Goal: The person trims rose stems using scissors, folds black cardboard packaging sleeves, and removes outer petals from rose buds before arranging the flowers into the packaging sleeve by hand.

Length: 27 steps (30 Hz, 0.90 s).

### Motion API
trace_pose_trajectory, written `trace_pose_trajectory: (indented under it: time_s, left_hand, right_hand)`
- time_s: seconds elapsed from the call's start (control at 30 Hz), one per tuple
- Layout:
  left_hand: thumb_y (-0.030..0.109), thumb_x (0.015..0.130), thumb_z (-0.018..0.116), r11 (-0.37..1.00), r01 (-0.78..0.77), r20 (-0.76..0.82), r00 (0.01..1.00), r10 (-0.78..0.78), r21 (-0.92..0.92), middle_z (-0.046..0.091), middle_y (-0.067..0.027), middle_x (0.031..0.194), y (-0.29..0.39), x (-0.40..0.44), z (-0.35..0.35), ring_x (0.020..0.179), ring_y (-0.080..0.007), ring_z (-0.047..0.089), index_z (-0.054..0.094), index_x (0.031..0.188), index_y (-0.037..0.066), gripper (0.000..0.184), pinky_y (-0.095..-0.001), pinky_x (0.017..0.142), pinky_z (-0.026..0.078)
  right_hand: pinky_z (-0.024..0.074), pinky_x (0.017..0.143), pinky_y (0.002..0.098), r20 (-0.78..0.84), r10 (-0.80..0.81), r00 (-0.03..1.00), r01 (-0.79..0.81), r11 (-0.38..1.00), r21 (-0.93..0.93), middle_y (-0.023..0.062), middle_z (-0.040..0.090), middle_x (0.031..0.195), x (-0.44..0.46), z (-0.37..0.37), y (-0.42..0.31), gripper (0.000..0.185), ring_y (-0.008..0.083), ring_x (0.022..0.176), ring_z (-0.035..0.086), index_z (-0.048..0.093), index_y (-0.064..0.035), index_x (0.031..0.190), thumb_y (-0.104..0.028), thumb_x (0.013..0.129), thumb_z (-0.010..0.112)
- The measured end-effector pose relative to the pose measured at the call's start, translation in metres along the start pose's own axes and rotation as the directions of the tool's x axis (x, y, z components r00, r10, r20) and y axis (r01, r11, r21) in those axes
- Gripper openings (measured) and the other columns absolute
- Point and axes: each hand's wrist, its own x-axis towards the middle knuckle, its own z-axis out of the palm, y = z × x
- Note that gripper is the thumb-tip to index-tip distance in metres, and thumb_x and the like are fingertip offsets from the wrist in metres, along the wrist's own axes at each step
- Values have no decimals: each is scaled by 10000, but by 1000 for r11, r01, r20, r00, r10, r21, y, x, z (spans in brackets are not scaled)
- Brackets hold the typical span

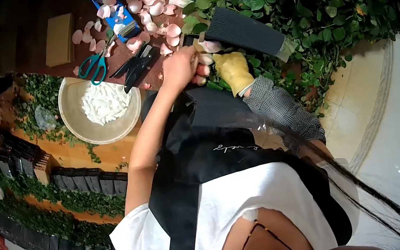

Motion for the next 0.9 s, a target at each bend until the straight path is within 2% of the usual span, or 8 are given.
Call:
trace_pose_trajectory:
  time_s: [0.1, 0.3, 0.43, 0.57, 0.63, 0.73, 0.87, 0.9]
  left_hand:
    - [180, 895, 617, 986, 164, -388, 908, -161, -27, 627, -152, 796, 5, -3, -26, 753, -352, 648, 637, 890, 72, 110, -431, 644, 508]
    - [164, 825, 689, 996, 22, -196, 980, -38, -81, 589, -136, 953, -7, -28, -52, 824, -341, 612, 611, 903, 67, 147, -412, 680, 508]
    - [298, 880, 671, 978, 194, 118, 976, -185, -72, 651, -158, 758, -9, -12, -25, 749, -376, 650, 567, 956, 57, 273, -452, 655, 512]
    - [411, 913, 624, 985, 171, 160, 971, -175, 34, 685, -157, 758, 9, 27, -6, 699, -350, 679, 587, 985, 52, 368, -449, 622, 536]
    - [334, 887, 626, 992, -2, -17, 1000, 4, 127, 691, -127, 763, 1, 32, 21, 747, -321, 690, 635, 872, 63, 272, -444, 625, 537]
    - [296, 871, 628, 999, -20, 67, 997, 21, -25, 703, -122, 795, -1, 26, 17, 776, -306, 696, 679, 891, 91, 211, -428, 636, 541]
    - [175, 860, 604, 725, 337, -60, 885, -461, -601, 665, -116, 727, -13, 0, -46, 650, -214, 635, 698, 860, 33, 171, -331, 654, 503]
    - [129, 844, 620, 799, 258, -91, 928, -362, -543, 638, -95, 744, -21, -7, -74, 703, -180, 633, 656, 802, -6, 147, -321, 690, 496]
  right_hand:
    - [523, 662, 447, -57, -19, 998, 23, 997, 71, 122, 685, 727, -3, -2, 2, 133, 325, 720, 677, 636, -70, 875, -196, 843, 608]
    - [530, 657, 452, -172, 4, 985, 41, 965, 257, 153, 687, 761, -25, -40, 4, 229, 336, 712, 677, 638, -87, 975, -305, 914, 602]
    - [540, 627, 426, -168, 111, 979, -120, 992, -42, 125, 684, 719, -15, -6, 12, 254, 316, 653, 671, 666, -73, 935, -320, 891, 625]
    - [542, 639, 428, -48, 131, 990, -133, 990, -46, 118, 689, 727, -8, -6, 15, 303, 311, 657, 673, 693, -65, 809, -355, 878, 637]
    - [540, 635, 428, -85, 144, 986, -146, 989, -14, 116, 682, 708, -10, -9, 13, 311, 311, 656, 669, 697, -65, 836, -367, 881, 638]
    - [504, 583, 451, -216, 172, 961, -158, 984, 77, 125, 642, 657, -9, -3, 11, 322, 329, 607, 629, 642, -62, 741, -361, 830, 724]
    - [508, 615, 458, -338, 221, 915, -148, 962, 230, 162, 638, 691, -11, 14, 23, 289, 360, 635, 625, 690, -68, 837, -357, 823, 710]
    - [510, 616, 455, -375, 202, 905, -108, 960, 257, 160, 639, 696, -15, 14, 25, 287, 364, 637, 625, 694, -70, 847, -356, 824, 702]
